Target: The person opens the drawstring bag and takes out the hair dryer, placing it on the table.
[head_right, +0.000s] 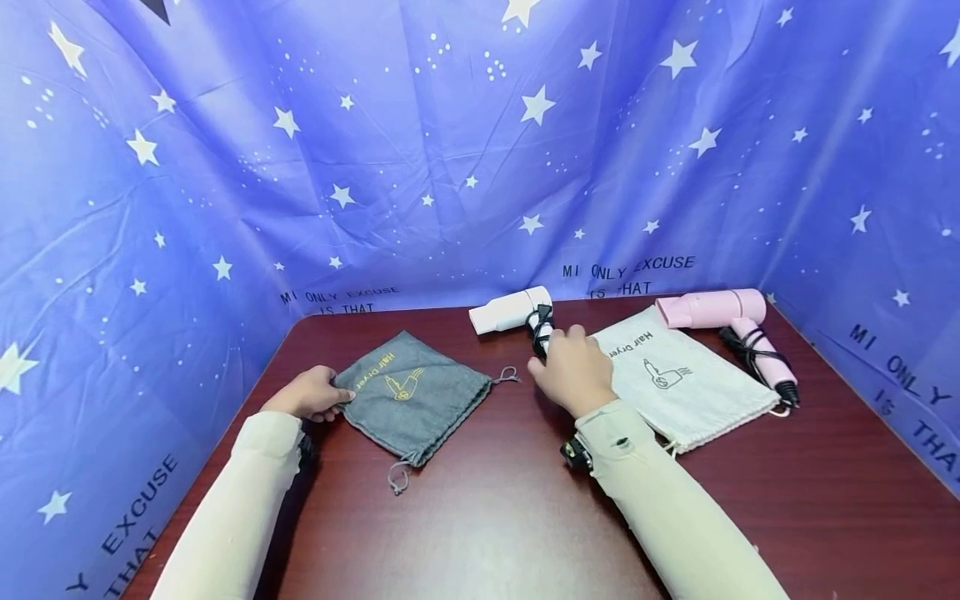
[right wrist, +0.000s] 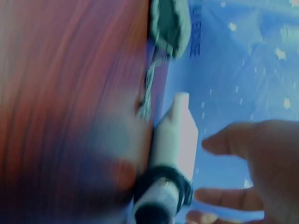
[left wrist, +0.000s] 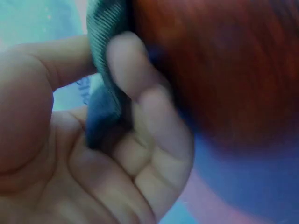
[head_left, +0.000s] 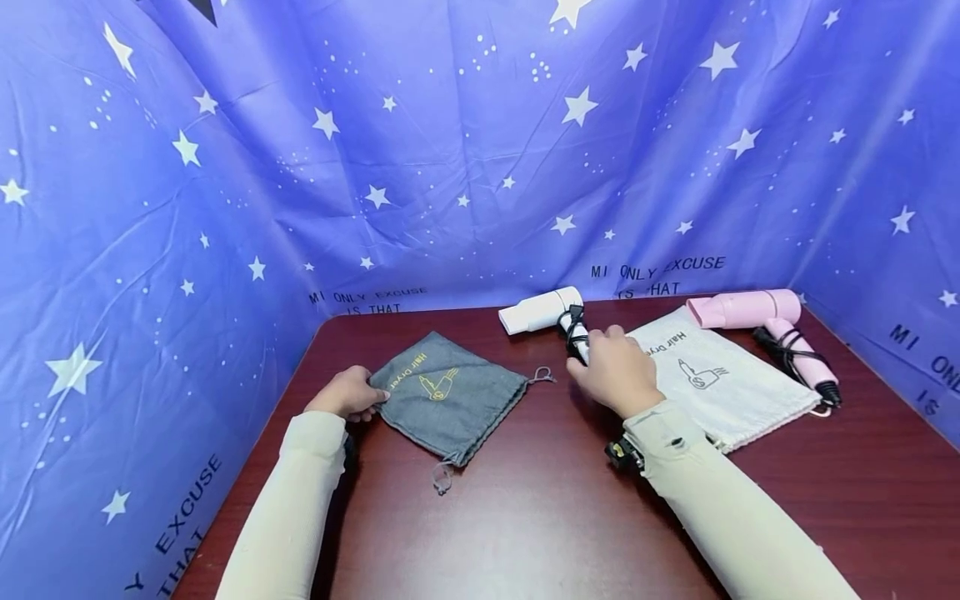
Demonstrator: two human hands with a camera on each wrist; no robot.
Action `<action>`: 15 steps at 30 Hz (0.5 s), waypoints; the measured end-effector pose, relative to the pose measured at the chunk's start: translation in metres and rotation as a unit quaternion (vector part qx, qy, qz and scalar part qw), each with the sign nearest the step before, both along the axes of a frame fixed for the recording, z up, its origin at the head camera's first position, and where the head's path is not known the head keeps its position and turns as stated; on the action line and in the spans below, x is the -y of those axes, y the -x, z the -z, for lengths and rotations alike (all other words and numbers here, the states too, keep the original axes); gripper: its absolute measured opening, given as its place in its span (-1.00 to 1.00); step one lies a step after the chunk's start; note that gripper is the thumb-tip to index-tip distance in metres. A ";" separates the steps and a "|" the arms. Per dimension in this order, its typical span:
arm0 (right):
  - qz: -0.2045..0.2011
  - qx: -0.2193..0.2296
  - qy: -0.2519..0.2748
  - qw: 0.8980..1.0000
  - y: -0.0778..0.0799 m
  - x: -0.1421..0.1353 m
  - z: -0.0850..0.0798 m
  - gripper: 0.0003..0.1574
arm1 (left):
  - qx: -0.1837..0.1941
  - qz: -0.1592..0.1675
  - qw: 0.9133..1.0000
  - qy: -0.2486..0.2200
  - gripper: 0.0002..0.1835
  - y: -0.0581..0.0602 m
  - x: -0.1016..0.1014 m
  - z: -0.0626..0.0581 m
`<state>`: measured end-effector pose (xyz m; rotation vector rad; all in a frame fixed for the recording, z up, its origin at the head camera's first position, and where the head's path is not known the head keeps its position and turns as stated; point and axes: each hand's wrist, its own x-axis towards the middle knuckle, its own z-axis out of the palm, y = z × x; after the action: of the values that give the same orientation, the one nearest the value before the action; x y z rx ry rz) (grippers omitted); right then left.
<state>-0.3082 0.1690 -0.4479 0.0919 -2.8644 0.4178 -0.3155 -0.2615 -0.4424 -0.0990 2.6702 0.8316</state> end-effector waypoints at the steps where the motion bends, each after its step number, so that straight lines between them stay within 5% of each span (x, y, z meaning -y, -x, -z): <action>1: -0.016 -0.008 0.000 1.000 -0.001 0.005 -0.002 -0.37 | -0.015 0.007 1.000 0.026 -0.73 0.000 -0.001 -0.001; 7: -0.089 -0.008 0.013 0.996 -0.008 0.038 -0.002 -0.31 | -0.089 0.018 0.980 0.177 -0.43 -0.004 -0.008 -0.008; 15: -0.147 0.023 -0.024 0.989 -0.023 0.087 -0.001 -0.06 | -0.179 0.037 0.956 0.231 -0.44 -0.005 -0.035 -0.009</action>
<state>-0.2856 0.0824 -0.4468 0.5238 -2.9133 0.4099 -0.3104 -0.2265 -0.4333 0.0443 3.1402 0.1984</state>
